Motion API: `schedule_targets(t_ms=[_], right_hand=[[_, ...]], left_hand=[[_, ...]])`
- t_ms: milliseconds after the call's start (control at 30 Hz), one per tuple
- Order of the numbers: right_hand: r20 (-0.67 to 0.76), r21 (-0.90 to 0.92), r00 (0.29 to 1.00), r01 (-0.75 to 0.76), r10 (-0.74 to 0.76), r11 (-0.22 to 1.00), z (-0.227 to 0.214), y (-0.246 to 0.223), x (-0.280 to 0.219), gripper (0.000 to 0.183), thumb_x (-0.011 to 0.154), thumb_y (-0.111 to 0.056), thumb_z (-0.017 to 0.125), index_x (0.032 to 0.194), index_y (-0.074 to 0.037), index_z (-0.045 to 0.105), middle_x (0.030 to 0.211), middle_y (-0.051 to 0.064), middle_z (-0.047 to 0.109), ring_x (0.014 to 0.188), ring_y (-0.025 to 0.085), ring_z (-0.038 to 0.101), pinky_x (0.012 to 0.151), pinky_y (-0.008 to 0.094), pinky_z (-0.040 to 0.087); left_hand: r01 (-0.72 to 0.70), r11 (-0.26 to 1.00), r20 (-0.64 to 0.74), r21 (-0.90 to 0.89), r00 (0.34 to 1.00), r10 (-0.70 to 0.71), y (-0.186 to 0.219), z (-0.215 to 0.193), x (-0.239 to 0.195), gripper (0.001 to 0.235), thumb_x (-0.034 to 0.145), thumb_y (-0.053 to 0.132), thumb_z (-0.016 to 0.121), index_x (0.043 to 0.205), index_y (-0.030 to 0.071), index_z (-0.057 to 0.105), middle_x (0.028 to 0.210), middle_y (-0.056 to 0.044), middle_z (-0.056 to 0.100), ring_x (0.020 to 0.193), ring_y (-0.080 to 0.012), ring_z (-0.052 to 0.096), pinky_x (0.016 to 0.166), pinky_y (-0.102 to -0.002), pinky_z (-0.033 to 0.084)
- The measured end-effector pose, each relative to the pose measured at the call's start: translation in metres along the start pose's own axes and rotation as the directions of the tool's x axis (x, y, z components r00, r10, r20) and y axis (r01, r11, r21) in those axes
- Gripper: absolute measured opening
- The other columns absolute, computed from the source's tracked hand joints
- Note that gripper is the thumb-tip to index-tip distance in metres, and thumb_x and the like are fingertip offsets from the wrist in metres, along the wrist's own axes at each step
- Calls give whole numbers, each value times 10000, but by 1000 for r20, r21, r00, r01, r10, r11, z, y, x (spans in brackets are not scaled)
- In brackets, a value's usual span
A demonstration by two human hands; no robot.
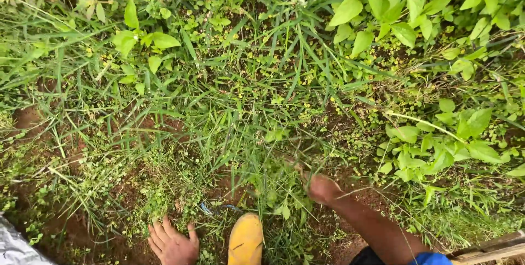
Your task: Weeding a garden bed using a hand trowel and pulling weeds by hand
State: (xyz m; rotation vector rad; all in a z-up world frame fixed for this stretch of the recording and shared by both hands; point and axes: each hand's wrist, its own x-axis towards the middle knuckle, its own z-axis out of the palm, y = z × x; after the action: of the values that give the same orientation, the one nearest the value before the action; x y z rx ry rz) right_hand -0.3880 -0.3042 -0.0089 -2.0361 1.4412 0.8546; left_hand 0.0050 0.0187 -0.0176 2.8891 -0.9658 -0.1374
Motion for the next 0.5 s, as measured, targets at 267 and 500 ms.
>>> schedule_targets(t_ms=[267, 500], right_hand=[[85, 121, 990, -122, 112, 985, -100, -45, -62, 544, 1115, -308, 376, 1616, -191, 202, 711, -40, 545, 496, 65, 489, 353, 200, 416], [118, 19, 991, 58, -60, 998, -76, -29, -84, 774, 994, -629, 26, 1201, -125, 575, 1004, 142, 667, 887, 266, 664, 1026, 481, 516]], left_hand=[[-1, 1000, -217, 2, 976, 1, 7, 8, 0, 864, 923, 663, 411, 1539, 62, 483, 1611, -250, 504, 1553, -410, 421, 1254, -566, 349], [-36, 996, -373, -78, 928, 4, 10, 16, 3, 879, 977, 696, 258, 1478, 58, 599, 1482, -266, 626, 1492, -443, 503, 1193, -570, 388]])
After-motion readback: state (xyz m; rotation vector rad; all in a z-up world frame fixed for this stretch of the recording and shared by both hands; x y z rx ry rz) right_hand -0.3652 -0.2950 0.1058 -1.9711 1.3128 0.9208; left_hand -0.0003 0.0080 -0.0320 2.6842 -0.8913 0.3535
